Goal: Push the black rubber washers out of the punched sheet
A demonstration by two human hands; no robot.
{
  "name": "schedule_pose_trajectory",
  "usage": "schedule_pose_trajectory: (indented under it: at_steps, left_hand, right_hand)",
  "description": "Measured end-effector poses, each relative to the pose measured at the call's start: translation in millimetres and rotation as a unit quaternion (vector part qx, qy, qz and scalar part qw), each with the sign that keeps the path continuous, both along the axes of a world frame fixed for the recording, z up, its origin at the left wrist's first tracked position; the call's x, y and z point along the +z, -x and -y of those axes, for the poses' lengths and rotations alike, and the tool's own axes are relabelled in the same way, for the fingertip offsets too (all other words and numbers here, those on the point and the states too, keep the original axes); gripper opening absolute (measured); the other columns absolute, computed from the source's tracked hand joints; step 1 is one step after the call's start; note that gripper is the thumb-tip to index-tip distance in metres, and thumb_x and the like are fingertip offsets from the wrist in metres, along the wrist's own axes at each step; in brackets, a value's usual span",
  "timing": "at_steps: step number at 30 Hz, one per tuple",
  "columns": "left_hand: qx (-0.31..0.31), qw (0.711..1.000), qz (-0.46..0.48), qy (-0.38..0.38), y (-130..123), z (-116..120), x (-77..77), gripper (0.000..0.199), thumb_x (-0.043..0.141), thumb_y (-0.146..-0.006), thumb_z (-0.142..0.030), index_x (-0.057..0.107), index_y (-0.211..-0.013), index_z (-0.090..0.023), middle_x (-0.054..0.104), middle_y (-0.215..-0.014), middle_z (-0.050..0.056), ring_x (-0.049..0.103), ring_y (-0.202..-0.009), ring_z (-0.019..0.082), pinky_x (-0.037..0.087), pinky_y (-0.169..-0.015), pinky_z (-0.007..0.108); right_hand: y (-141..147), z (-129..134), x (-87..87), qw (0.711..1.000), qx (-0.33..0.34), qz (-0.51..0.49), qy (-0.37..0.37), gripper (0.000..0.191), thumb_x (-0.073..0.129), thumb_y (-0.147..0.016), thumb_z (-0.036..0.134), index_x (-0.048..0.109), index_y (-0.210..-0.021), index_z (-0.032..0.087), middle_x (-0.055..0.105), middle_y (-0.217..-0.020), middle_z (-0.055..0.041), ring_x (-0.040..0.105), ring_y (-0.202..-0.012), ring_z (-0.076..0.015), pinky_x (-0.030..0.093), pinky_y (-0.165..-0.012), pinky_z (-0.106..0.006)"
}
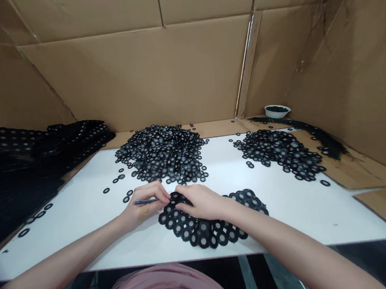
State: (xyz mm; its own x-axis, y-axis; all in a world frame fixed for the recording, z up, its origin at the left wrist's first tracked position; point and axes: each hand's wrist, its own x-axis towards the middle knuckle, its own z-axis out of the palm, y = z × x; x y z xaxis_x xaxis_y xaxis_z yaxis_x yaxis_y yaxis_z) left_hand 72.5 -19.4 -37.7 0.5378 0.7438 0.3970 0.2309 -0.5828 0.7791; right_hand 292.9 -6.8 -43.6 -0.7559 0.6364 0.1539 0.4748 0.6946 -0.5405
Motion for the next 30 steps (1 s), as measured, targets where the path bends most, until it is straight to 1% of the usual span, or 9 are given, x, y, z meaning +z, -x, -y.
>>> schedule_pose_trajectory:
  at_steps: [11, 15, 20, 30]
  left_hand:
    - [-0.006, 1.0, 0.02, -0.005, 2.0, -0.4, -1.5, 0.016, 0.063, -0.081, -0.024, 0.067, -0.07, -0.014, 0.065, -0.075, 0.007, 0.062, -0.074, 0.017, 0.045, -0.066, 0.026]
    - [-0.003, 1.0, 0.021, -0.006, 2.2, -0.2, -1.7, 0.017, 0.063, -0.081, -0.026, 0.067, -0.069, -0.014, 0.065, -0.076, 0.007, 0.062, -0.074, 0.017, 0.046, -0.066, 0.026]
    - [0.001, 1.0, 0.019, -0.016, 2.3, -0.3, -1.6, 0.016, 0.063, -0.081, -0.023, 0.067, -0.069, -0.013, 0.065, -0.076, 0.007, 0.062, -0.074, 0.017, 0.046, -0.066, 0.025]
    - [-0.012, 0.999, 0.02, -0.037, 4.1, -2.0, -3.1, 0.015, 0.062, -0.082, -0.021, 0.066, -0.07, -0.012, 0.065, -0.076, 0.007, 0.062, -0.074, 0.016, 0.046, -0.066, 0.025]
  right_hand:
    - [0.5, -0.4, -0.9, 1.0, 0.005, -0.002, -0.004, 0.012, 0.051, -0.09, 0.029, 0.048, -0.093, 0.018, 0.062, -0.084, -0.004, 0.057, -0.072, -0.0171, 0.039, -0.063, -0.024]
    - [0.4, -0.1, -0.3, 1.0, 0.004, 0.001, -0.005, 0.013, 0.051, -0.09, 0.03, 0.047, -0.092, 0.018, 0.062, -0.083, -0.0036, 0.057, -0.071, -0.0168, 0.038, -0.062, -0.024]
    - [-0.2, 0.1, -0.3, 1.0, 0.005, 0.001, -0.005, 0.013, 0.05, -0.09, 0.03, 0.046, -0.092, 0.019, 0.061, -0.082, -0.0029, 0.056, -0.069, -0.0161, 0.038, -0.061, -0.023]
    - [0.2, -0.8, 0.2, 1.0, 0.004, 0.002, -0.005, 0.014, 0.05, -0.09, 0.031, 0.047, -0.093, 0.019, 0.062, -0.083, -0.0034, 0.057, -0.07, -0.0168, 0.039, -0.062, -0.024]
